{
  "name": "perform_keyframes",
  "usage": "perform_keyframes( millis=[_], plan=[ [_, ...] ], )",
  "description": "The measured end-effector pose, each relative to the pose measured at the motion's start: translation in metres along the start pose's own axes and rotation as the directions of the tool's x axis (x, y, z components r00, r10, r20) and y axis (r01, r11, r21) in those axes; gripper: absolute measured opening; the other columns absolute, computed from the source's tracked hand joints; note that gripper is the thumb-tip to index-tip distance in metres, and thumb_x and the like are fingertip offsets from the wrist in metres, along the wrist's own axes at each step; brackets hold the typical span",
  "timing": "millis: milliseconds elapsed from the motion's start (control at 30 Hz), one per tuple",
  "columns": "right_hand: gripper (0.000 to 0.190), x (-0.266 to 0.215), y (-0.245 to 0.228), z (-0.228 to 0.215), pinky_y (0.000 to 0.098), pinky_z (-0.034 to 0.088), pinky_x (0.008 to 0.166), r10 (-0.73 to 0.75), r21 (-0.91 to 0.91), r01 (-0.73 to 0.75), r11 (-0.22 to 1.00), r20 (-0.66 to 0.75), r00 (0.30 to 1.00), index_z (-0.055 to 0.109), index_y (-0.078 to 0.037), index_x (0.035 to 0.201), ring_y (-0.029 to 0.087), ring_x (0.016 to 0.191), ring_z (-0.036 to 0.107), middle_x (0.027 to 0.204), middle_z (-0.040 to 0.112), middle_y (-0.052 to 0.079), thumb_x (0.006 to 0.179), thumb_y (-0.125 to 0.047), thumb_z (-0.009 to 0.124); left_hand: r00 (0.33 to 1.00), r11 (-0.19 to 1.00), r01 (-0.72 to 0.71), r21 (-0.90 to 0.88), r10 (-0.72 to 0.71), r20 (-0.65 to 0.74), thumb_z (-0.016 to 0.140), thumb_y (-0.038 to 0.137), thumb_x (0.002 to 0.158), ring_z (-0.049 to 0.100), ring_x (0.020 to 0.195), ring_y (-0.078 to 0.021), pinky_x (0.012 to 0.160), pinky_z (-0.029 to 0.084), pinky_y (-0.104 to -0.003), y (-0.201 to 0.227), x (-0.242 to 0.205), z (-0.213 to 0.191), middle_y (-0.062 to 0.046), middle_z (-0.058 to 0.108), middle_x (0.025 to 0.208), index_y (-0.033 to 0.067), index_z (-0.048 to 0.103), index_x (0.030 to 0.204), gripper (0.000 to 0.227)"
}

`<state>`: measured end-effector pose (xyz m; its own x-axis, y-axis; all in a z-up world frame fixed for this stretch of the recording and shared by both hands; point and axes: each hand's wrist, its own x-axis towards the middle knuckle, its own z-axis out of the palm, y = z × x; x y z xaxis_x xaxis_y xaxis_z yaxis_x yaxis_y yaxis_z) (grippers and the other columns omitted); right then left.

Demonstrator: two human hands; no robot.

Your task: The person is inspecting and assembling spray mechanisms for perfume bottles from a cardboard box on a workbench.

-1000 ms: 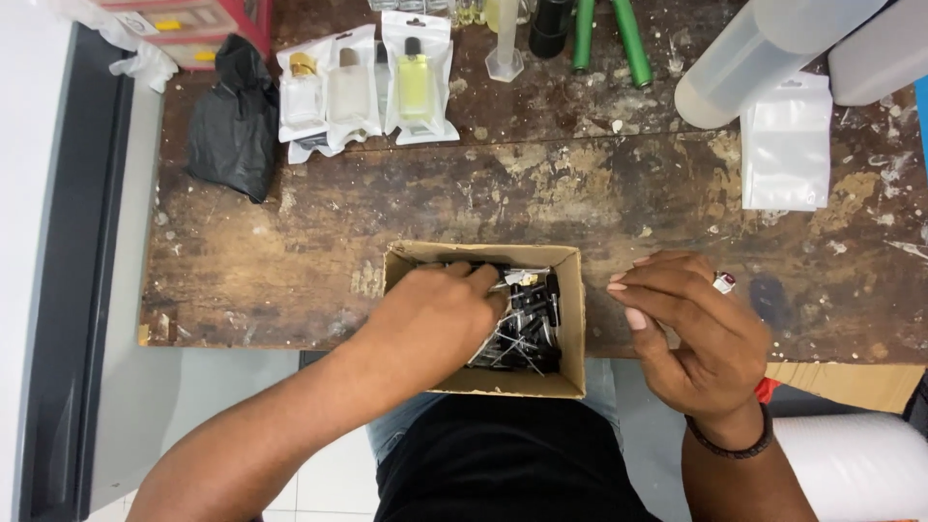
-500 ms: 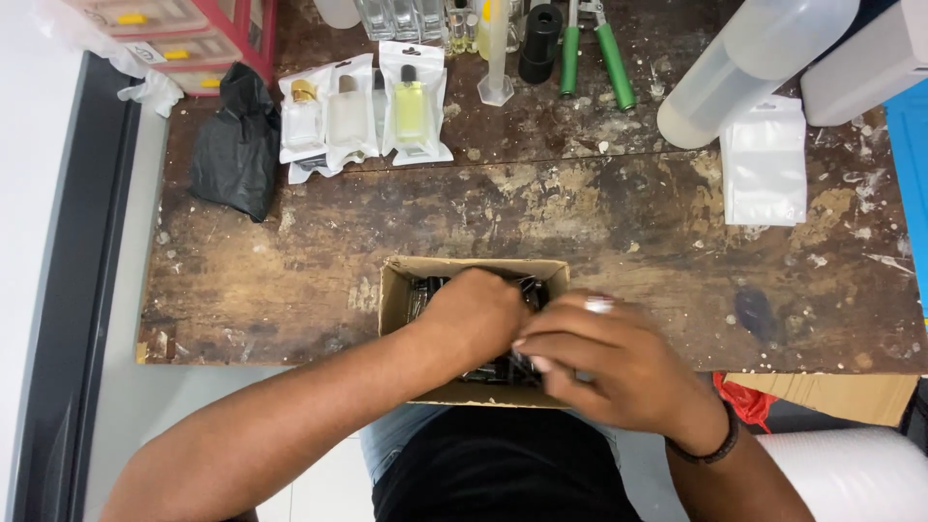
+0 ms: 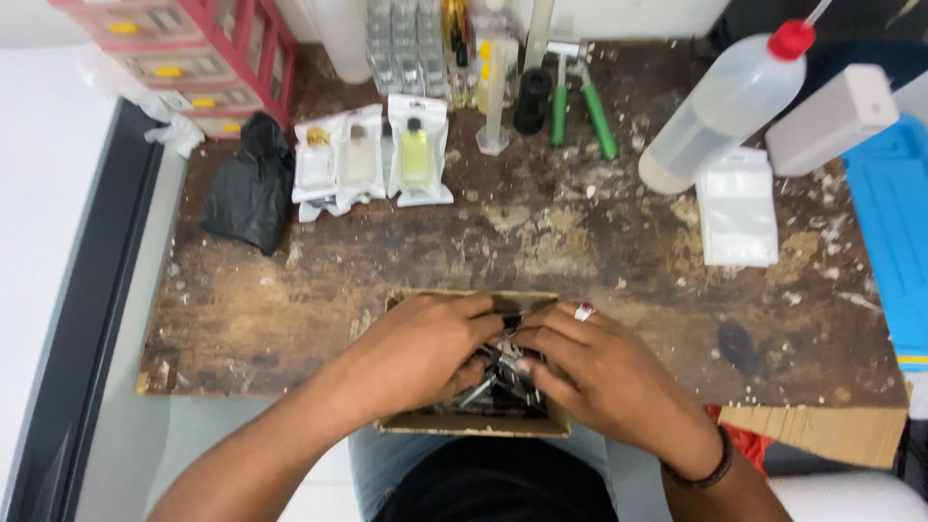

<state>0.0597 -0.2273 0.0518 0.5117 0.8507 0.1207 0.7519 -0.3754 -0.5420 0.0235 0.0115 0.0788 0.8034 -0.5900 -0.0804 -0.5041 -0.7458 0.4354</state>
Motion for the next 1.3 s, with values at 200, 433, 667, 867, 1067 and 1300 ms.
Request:
perform_keyframes(
  millis=[200,433,667,867,1067,1300],
  plan=[
    [0.022,0.013,-0.013,0.007,0.0411,0.050,0.068,0.064,0.163,-0.051,0.985,-0.075,0.995,0.069,-0.009,0.114,0.027,0.085,0.064,0.100,0.068,0.008,0.098,-0.023,0.066,0.966,0.935,-0.090,-0.344,-0.002,-0.257,0.069,0.009,0.085,0.069,0.086,-0.0285,0.073,0.050,-0.037,0.009,-0.016,-0.019,-0.007,0.070,0.099,0.0086,0.063,0.101,0.017],
    [0.023,0.016,-0.017,0.014,0.0221,0.042,0.055,0.355,0.524,-0.146,0.839,-0.325,0.877,0.074,-0.012,0.104,0.005,0.061,0.053,0.085,0.076,-0.003,0.082,-0.015,0.082,0.929,0.881,-0.003,-0.473,-0.172,-0.327,0.075,0.018,0.089,0.064,0.092,-0.0156,0.081,0.057,-0.031,0.016,-0.025,0.001,-0.004,0.064,0.114,0.0142,0.059,0.128,0.043],
    [0.026,0.018,-0.015,0.011,0.0200,0.061,0.059,0.354,0.658,-0.070,0.750,-0.310,0.882,0.074,-0.007,0.111,0.008,0.065,0.069,0.086,0.077,0.002,0.087,-0.017,0.077,0.677,0.976,-0.215,-0.020,0.134,-0.724,0.074,0.002,0.094,0.066,0.089,-0.0270,0.083,0.059,-0.038,0.018,-0.025,0.010,-0.016,0.065,0.101,-0.0042,0.066,0.104,0.014],
    [0.014,0.022,-0.017,0.011,0.0255,0.060,0.075,0.229,0.607,0.060,0.792,-0.387,0.893,0.073,-0.006,0.103,0.015,0.082,0.070,0.093,0.073,0.007,0.091,-0.013,0.073,0.686,0.973,-0.227,-0.049,0.124,-0.717,0.072,0.009,0.097,0.069,0.090,-0.0276,0.084,0.062,-0.038,0.009,-0.027,0.014,-0.016,0.069,0.100,-0.0057,0.068,0.108,0.019],
    [0.039,0.023,-0.007,0.011,0.0301,0.053,0.085,0.154,0.594,0.084,0.800,-0.340,0.928,0.059,-0.009,0.127,0.016,0.099,0.062,0.123,0.064,0.010,0.091,-0.018,0.071,0.689,0.965,-0.239,-0.109,0.089,-0.719,0.074,0.011,0.095,0.071,0.091,-0.0254,0.085,0.062,-0.035,0.006,-0.032,0.013,-0.015,0.069,0.102,-0.0049,0.069,0.111,0.023],
    [0.020,0.019,-0.009,0.007,0.0214,0.039,0.052,0.236,0.519,-0.001,0.855,-0.386,0.892,0.075,-0.010,0.107,0.007,0.055,0.048,0.091,0.077,0.002,0.090,-0.018,0.076,0.760,0.930,-0.200,-0.308,-0.051,-0.648,0.067,0.014,0.098,0.073,0.088,-0.0251,0.078,0.060,-0.033,0.000,-0.041,0.009,-0.014,0.072,0.102,-0.0039,0.071,0.114,0.024]
  ],
)
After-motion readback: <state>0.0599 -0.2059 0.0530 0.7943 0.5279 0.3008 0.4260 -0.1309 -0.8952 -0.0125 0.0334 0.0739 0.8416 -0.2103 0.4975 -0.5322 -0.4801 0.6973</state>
